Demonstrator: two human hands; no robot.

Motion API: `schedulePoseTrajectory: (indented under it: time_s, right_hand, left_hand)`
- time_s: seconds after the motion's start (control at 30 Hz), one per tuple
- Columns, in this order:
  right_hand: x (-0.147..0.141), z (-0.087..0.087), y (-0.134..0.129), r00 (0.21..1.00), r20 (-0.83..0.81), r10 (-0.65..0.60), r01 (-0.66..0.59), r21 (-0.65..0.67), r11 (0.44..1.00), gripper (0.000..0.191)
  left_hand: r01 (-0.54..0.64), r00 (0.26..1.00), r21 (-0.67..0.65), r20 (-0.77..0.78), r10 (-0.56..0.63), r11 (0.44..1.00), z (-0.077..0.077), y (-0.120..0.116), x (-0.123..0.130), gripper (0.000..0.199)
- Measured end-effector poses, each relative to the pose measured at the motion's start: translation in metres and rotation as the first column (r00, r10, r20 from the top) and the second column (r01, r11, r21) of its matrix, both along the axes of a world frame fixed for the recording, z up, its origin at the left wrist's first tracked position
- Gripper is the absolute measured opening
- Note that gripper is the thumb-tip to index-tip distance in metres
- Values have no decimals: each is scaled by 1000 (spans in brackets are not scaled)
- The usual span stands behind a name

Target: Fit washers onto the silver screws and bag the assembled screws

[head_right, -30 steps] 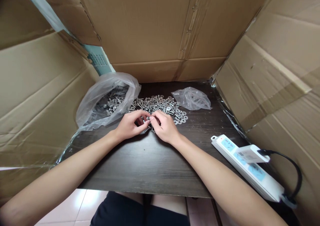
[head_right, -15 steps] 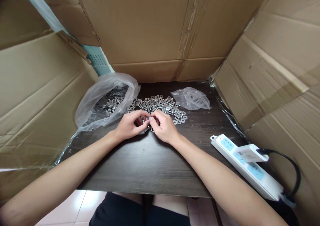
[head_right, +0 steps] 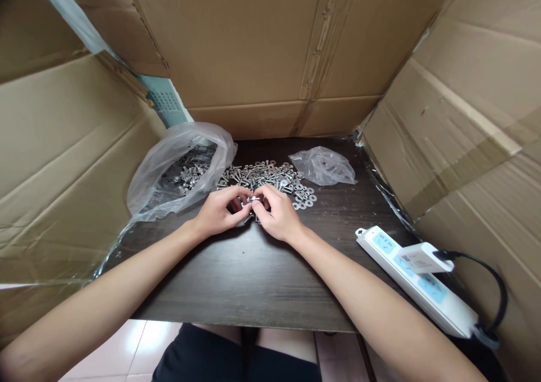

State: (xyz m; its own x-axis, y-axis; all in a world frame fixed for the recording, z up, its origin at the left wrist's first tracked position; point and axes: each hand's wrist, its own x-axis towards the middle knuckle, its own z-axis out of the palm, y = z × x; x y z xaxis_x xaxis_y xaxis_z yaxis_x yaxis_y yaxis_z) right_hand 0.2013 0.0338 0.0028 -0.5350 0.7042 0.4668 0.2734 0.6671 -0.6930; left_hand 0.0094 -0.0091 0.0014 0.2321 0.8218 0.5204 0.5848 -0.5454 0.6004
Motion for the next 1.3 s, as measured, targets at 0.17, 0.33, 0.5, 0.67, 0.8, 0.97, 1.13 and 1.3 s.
schedulePoseTrajectory:
  time_s: [0.17,0.33,0.5,0.67,0.8,0.97,1.13,1.3]
  right_hand:
    - [0,-1,0,1000,-7,-6,6,17,1000,8]
    - [-1,-2,1,1000,-11,-1,1,19,1000,12]
    - [-1,-3,1,1000,-14,5,-5,16,1000,17]
    - [-1,-3,1,1000,-20,13,-13,11,1000,20]
    - [-1,-1,1,1000,-5,6,-6,0,1000,17]
    - [0,-1,1,1000,-1,-1,1,-4,1000,5]
    - [-1,-3,1,1000,-3,3,-3,8,1000,8]
    - [-1,-5,2,1000,-15,11,-10,18,1000,12]
  left_hand:
    - [-1,1000,-4,1,1,1000,1,0,0,20]
    - [4,1000,-2,12,-4,1000,1,0,0,20]
    - [5,1000,0,20,-5,1000,1,1,0,21]
    - [12,1000,2,22,-12,1000,1,0,0,19]
    - [8,1000,-1,21,-8,1000,1,1,0,20]
    - [7,1000,-6,9,-7,1000,0,1,0,22]
    - [5,1000,7,5,-5,1000,1,0,0,20]
    - [4,1000,12,12,-4,1000,1,0,0,21]
